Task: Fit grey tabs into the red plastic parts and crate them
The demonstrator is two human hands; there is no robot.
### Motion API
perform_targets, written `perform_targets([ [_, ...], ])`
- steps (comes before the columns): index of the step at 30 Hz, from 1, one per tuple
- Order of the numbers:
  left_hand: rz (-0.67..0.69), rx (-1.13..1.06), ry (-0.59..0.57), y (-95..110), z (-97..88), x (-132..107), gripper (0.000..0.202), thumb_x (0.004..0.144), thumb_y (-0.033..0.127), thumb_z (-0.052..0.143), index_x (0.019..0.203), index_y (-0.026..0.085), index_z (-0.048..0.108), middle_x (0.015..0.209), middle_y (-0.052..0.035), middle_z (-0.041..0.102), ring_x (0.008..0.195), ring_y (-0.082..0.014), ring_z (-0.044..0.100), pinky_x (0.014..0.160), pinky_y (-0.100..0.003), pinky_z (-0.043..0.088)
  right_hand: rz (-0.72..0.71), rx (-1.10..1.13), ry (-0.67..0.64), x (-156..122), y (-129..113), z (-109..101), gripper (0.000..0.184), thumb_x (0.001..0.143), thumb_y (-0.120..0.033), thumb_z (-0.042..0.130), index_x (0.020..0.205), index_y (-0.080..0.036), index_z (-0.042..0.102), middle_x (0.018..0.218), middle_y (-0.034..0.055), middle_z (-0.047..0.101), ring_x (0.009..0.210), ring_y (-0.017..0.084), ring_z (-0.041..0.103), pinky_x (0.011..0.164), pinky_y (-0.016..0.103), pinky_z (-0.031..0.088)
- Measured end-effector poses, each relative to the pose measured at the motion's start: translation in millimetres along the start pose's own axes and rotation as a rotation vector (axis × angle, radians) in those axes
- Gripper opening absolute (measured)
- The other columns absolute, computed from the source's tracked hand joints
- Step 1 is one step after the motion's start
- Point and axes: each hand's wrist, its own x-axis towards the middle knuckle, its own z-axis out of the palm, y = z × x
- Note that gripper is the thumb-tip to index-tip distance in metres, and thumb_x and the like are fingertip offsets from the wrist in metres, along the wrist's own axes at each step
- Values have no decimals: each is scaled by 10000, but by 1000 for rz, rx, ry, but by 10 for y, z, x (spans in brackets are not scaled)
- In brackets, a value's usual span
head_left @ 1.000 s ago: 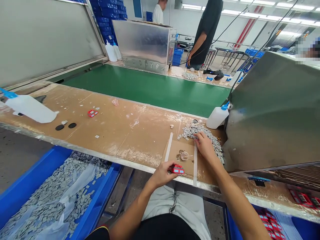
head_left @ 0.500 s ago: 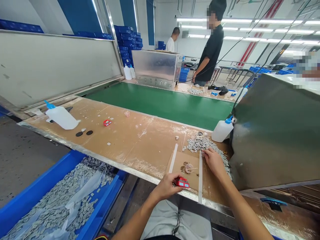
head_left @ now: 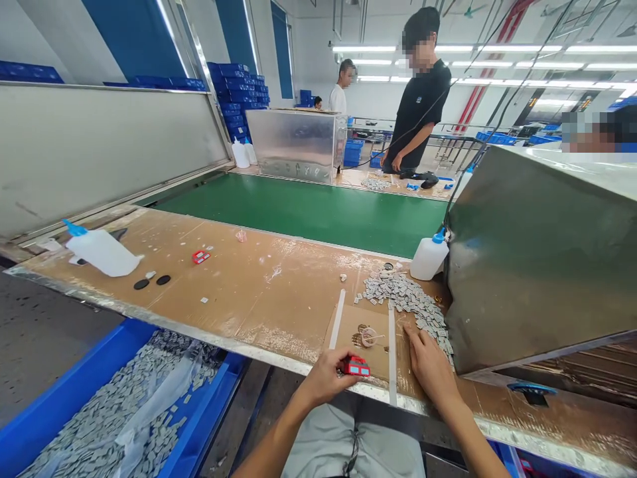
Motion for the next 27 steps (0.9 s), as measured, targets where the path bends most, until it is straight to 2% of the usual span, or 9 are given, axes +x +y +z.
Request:
perform_targets([
  [3, 18, 20, -8, -14, -8, 8, 221, 747, 187, 731, 963, 143, 736, 852, -28, 733, 752, -135, 640, 683, -199, 495, -45, 32, 1, -64, 56, 13, 434, 943, -116, 389, 1248, -180, 691, 982, 133, 664, 935, 259, 648, 856, 363, 537],
  [7, 49, 38, -15, -39, -25, 1, 241, 775, 228, 754, 1001, 145, 743, 897, -50, 762, 818, -161, 689, 735, -219, 540, -89, 206, -119, -61, 160, -158, 429, 888, -116, 447, 1249, -168, 672, 996, 126, 645, 949, 257, 643, 878, 392, 550],
  [10, 89, 38, -18, -78, -32, 6, 266, 783, 227, 760, 1038, 154, 740, 939, -55, 776, 858, -172, 716, 784, -240, 565, -59, 336, -191, -46, 233, -294, 469, 858, -116, 477, 1295, -193, 630, 1076, 112, 650, 933, 233, 651, 874, 384, 556],
  [13, 135, 24, -25, -102, -34, 10, 266, 803, 228, 743, 1059, 157, 727, 958, -59, 780, 860, -171, 727, 788, -252, 582, 9, 378, -201, -56, 250, -357, 427, 861, -160, 519, 1270, -200, 636, 1071, 99, 666, 840, 214, 657, 825, 370, 563],
  [17, 171, 8, -37, -95, -39, 7, 250, 822, 260, 738, 1045, 148, 721, 968, -68, 781, 841, -169, 732, 772, -252, 585, 107, 293, -143, -77, 171, -348, 261, 888, -219, 547, 1091, -175, 706, 984, 98, 689, 773, 212, 647, 788, 356, 546],
  [20, 155, 6, -57, -88, -41, 13, 263, 816, 268, 751, 1045, 142, 727, 967, -71, 784, 812, -163, 726, 762, -249, 579, 143, 196, -123, -58, 101, -320, 205, 913, -236, 549, 1001, -186, 727, 912, 84, 687, 776, 216, 636, 756, 334, 515],
  [24, 113, -10, -100, -72, -25, 31, 282, 809, 283, 769, 1051, 141, 739, 947, -66, 787, 796, -160, 712, 767, -256, 572, 71, 25, -162, -25, 28, -307, 207, 937, -206, 529, 954, -181, 734, 900, 97, 666, 837, 235, 619, 743, 320, 470],
  [27, 94, -53, -113, -37, 4, 48, 312, 805, 299, 772, 1071, 140, 740, 982, -72, 787, 819, -166, 712, 779, -264, 568, -10, -100, -148, -40, -21, -303, 259, 957, -137, 457, 925, -150, 713, 967, 149, 658, 925, 268, 595, 815, 347, 468],
])
